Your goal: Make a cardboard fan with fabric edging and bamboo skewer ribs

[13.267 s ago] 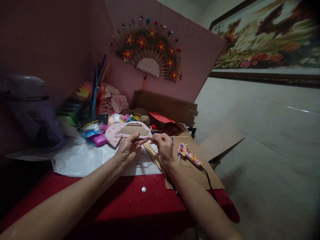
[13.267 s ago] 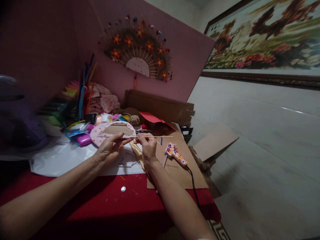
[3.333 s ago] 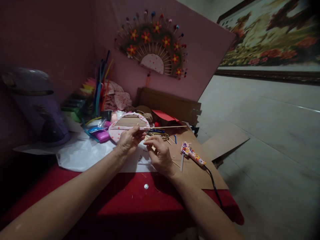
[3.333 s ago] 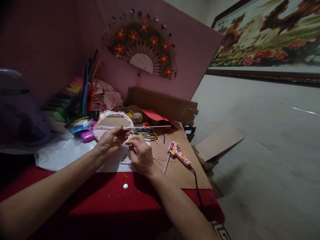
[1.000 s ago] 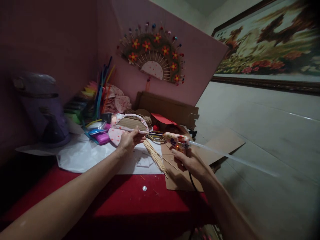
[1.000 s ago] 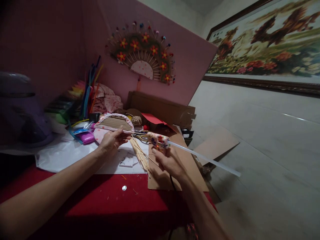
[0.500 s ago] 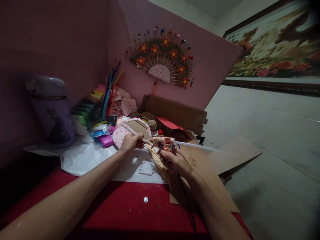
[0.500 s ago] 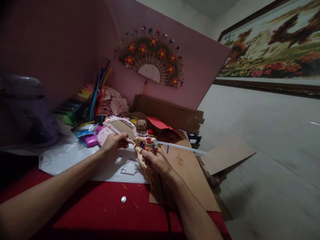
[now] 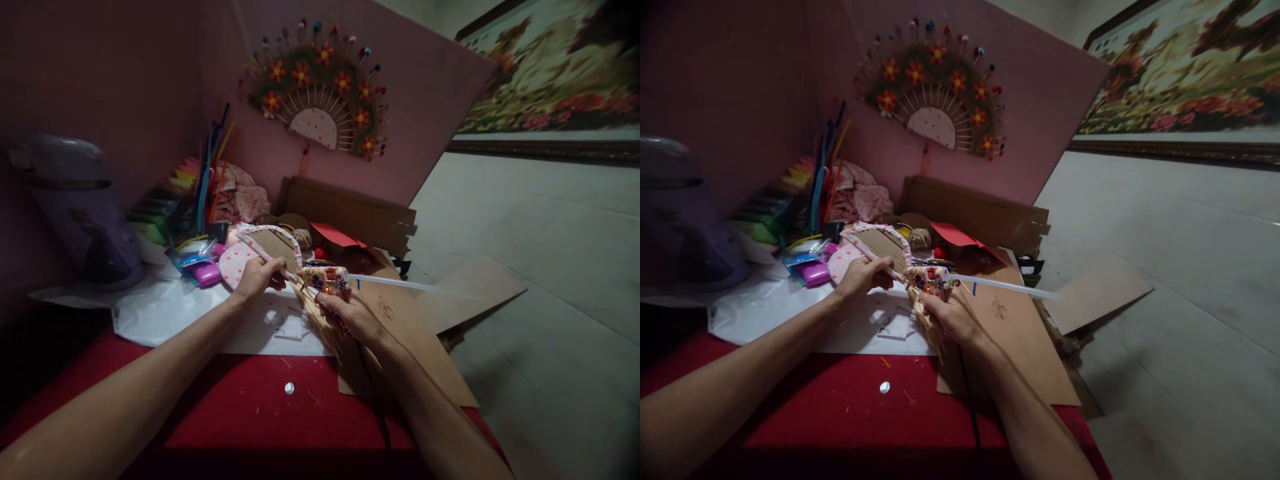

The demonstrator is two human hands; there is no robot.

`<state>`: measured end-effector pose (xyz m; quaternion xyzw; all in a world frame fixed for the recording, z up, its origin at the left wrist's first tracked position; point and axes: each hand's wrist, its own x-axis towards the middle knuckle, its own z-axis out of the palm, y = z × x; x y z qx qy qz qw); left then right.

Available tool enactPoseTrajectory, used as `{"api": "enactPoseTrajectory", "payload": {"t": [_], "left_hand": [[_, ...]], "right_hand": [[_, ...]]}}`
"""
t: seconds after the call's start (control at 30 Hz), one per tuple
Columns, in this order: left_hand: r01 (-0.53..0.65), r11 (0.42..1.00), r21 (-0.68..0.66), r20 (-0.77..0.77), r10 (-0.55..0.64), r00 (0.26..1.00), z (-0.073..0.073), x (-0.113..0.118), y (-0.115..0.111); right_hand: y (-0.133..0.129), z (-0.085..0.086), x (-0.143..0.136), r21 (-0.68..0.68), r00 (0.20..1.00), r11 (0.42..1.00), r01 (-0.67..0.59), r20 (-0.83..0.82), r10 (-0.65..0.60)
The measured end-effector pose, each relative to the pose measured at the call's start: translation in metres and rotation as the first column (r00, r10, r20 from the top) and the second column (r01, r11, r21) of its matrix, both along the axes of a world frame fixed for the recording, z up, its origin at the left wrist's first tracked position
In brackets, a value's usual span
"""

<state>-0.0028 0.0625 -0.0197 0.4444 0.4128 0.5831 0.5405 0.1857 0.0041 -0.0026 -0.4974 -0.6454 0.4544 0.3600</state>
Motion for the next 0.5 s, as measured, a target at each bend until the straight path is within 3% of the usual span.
{"api": "enactPoseTrajectory", "payload": {"t": [0.5], "left_hand": [[-0.062,0.988,0.138,-0.047,0.069,0.997,0.011,0.000,-0.008]], "right_hand": [[-0.011,0.014,-0.014,-0.037,0.991,0.999,-0.030,-0.135,0.024]]}}
